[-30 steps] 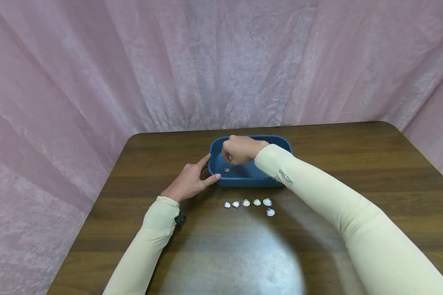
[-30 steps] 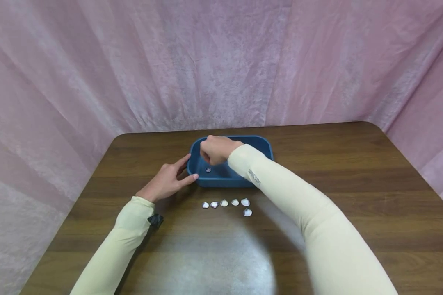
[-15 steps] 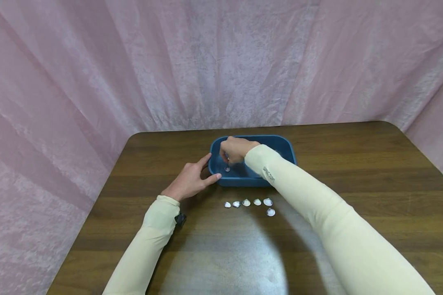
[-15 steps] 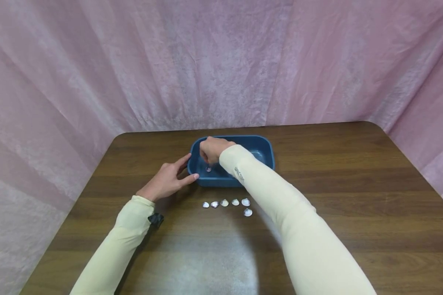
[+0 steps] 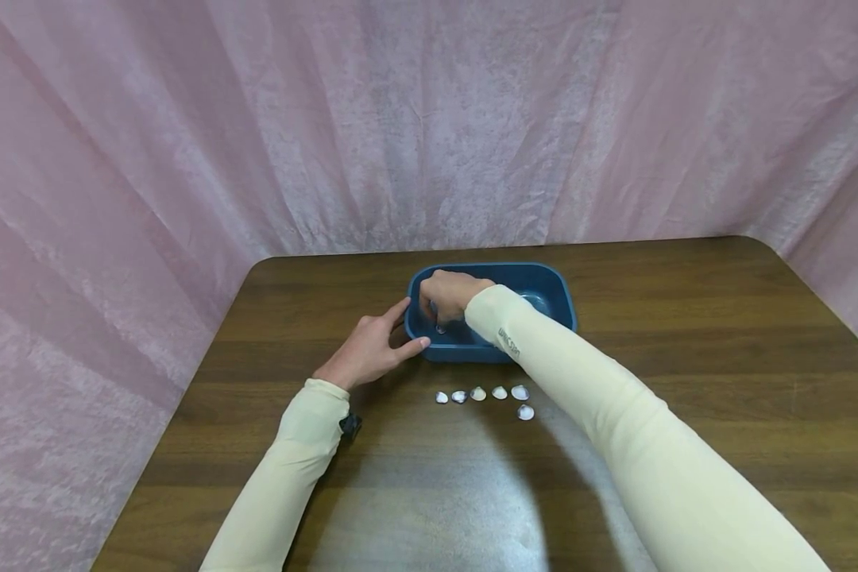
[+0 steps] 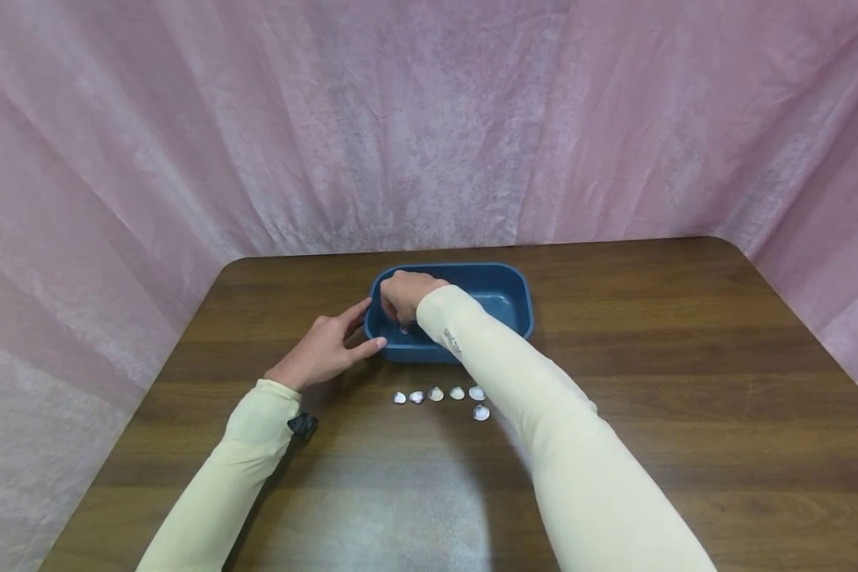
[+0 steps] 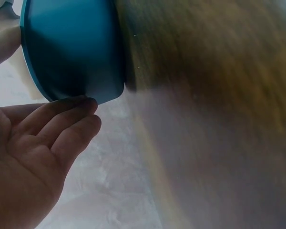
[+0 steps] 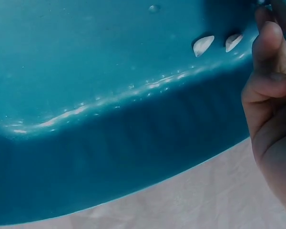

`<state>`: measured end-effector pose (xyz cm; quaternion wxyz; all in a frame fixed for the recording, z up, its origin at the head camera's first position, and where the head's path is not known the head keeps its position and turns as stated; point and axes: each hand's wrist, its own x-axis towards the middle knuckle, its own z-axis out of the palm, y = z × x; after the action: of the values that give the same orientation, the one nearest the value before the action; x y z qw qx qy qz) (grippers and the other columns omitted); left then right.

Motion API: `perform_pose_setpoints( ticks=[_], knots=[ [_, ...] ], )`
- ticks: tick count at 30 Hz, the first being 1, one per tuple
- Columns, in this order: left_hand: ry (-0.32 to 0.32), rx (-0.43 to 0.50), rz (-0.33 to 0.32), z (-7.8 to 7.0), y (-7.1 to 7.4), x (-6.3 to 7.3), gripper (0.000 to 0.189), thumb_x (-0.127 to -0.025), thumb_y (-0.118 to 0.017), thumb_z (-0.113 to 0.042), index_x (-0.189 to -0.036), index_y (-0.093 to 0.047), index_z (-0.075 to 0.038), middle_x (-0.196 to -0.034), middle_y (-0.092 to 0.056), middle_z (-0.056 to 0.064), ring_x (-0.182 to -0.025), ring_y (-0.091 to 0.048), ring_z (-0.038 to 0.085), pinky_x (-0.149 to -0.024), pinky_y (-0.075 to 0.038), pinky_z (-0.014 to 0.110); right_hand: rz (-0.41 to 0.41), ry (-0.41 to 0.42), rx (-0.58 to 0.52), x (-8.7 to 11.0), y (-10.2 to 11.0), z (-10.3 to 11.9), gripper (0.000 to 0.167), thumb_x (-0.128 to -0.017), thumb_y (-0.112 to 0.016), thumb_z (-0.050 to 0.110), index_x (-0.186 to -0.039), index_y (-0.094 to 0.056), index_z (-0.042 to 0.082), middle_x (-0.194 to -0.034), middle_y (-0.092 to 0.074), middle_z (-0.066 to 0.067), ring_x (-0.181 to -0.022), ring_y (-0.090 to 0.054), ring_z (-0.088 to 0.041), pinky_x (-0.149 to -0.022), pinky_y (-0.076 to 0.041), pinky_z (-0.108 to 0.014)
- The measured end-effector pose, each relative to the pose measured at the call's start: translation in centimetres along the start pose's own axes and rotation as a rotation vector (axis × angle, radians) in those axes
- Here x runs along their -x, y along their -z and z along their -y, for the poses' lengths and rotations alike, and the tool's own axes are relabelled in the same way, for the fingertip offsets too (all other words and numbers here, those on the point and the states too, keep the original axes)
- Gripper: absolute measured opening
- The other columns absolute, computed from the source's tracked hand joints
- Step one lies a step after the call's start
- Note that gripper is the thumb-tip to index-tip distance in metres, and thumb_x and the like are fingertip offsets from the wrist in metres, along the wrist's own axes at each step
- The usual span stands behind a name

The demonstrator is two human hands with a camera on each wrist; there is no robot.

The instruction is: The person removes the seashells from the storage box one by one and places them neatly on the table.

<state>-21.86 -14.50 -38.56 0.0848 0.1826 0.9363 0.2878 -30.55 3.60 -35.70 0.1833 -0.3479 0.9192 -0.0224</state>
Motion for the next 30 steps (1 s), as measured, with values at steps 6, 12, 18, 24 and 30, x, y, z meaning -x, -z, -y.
perform_pose_setpoints(
  ticks=[6,12,18,24,30],
  knots=[
    [-0.003,-0.008,0.004,0.1,-0.1,-0.1,0.084,-0.097,-0.061,-0.049,-0.16,-0.023,-0.009,-0.152,-0.05,0.019,-0.14,-0.051,0.03,-0.113,-0.046,0.048,0.008,-0.015,0.034,-0.4,-0.4,0.1,0.01,-0.087,-0.079,0.012,-0.092,-0.077,0.021,-0.105,-0.075,0.0,-0.095,-0.069,-0.015,-0.09,-0.06,-0.035],
    [0.007,-0.004,0.006,0.2,-0.1,0.0,0.084,-0.097,-0.061,-0.05,-0.16,-0.023,-0.009,-0.153,-0.049,0.019,-0.141,-0.05,0.03,-0.113,-0.045,0.048,0.016,-0.021,0.046,-0.7,-0.5,0.1,0.01,-0.088,-0.077,0.012,-0.088,-0.077,0.022,-0.1,-0.074,0.002,-0.09,-0.068,-0.014,-0.088,-0.06,-0.034],
    [0.012,-0.015,0.007,0.2,-0.1,0.0,0.084,-0.097,-0.061,-0.05,-0.16,-0.023,-0.009,-0.152,-0.049,0.019,-0.14,-0.051,0.03,-0.113,-0.046,0.048,0.011,-0.024,0.05,-0.7,-0.2,0.0,0.009,-0.087,-0.079,0.014,-0.085,-0.077,0.022,-0.098,-0.074,0.003,-0.089,-0.068,-0.014,-0.085,-0.059,-0.033],
    [0.003,-0.017,0.001,0.1,-0.1,0.0,0.085,-0.097,-0.061,-0.051,-0.16,-0.023,-0.009,-0.151,-0.05,0.02,-0.139,-0.052,0.03,-0.112,-0.047,0.047,-0.015,-0.018,0.035,-0.1,0.7,-0.2,0.008,-0.087,-0.078,0.012,-0.085,-0.077,0.02,-0.095,-0.071,0.002,-0.087,-0.066,-0.016,-0.078,-0.058,-0.031],
    [0.01,-0.02,0.0,0.0,-0.1,0.0,0.086,-0.097,-0.061,-0.052,-0.16,-0.023,-0.008,-0.152,-0.049,0.02,-0.139,-0.052,0.031,-0.112,-0.046,0.047,-0.024,-0.012,0.001,1.3,2.1,-0.3,0.011,-0.091,-0.072,0.011,-0.083,-0.075,0.017,-0.091,-0.071,0.0,-0.075,-0.068,-0.015,-0.064,-0.057,-0.027]
  ],
)
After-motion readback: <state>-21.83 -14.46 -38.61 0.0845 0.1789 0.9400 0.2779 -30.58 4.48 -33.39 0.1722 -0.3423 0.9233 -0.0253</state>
